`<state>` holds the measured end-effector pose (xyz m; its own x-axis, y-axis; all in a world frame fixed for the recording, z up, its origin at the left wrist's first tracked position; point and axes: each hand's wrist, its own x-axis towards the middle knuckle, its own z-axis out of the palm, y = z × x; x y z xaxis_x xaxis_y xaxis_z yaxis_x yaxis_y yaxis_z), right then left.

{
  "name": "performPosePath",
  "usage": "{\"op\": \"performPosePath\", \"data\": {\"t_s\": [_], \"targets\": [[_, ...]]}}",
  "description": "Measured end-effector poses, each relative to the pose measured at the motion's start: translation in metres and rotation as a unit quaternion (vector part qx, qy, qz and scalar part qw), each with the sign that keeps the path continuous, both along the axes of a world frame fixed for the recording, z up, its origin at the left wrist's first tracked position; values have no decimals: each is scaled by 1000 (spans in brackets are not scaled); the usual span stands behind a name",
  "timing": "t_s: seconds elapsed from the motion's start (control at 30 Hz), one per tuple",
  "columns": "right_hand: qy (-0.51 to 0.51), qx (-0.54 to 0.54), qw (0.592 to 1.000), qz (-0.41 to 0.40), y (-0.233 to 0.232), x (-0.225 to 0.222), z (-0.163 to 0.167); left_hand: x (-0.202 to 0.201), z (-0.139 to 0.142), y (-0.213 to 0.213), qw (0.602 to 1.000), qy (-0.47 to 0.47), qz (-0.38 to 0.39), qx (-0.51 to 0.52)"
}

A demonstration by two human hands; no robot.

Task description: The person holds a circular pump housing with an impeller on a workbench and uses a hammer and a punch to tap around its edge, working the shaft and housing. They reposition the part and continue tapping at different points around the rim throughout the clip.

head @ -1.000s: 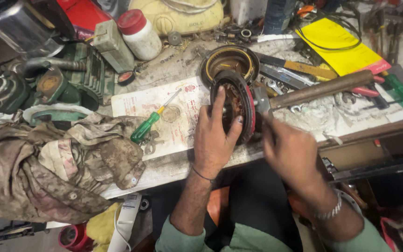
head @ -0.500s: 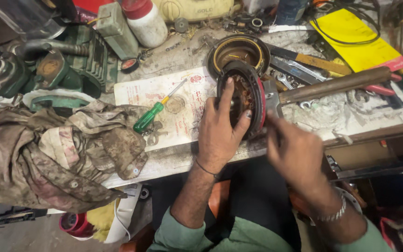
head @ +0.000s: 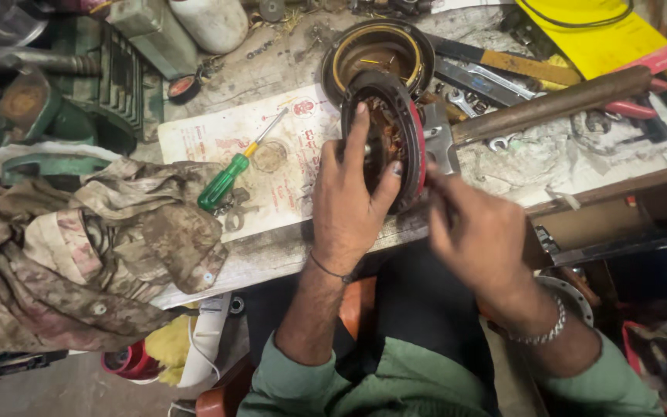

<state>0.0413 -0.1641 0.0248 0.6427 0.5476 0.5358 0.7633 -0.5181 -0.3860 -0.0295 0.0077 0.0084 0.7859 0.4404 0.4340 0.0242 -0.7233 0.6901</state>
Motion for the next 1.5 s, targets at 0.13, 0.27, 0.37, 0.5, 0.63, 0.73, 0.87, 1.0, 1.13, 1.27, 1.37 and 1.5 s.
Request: {"op": "performPosePath", "data": {"t_s": [0.13,0.27,0.37,0.5,0.63,0.73,0.87,1.0,1.13,1.27,1.37,1.5], "targets": [[-3,29,999,15,-5,6,-13,-2,-1,1,1000,-18,-5,6],[-3,29,1000,6,-3,6,-12,-1,-1,1,1000,-18,-3,9],[3,36,999,7,0,3,-2,-2,-2,0,1000,-18,-1,14],[3,30,999,23,3,1,2,-1,-2,0,1000,-14,-1,10],[-1,8,1000,-18,0,6,-8,-2,-3,1,1000,-3,2,20],[-29,6,1000,-2,-2,7,-13,0,-3,3,1000,0,1,19],[-7,24,1000,-7,0,7,-7,-1,-4,2,1000,-7,3,22],[-29,45,998,29,3,5,-4,0,-3,3,1000,-3,6,27],[-15,33,999,-12,0,9,-15,-2,-3,2,1000,-14,0,22],[-22,49,998,25,-2,8,-20,-1,-3,3,1000,-12,1,17],[-7,44,999,-6,2,5,-9,-3,-3,2,999,-18,6,31],[-45,40,998,12,11,-1,7,-2,-1,3,1000,-17,3,23]]}}
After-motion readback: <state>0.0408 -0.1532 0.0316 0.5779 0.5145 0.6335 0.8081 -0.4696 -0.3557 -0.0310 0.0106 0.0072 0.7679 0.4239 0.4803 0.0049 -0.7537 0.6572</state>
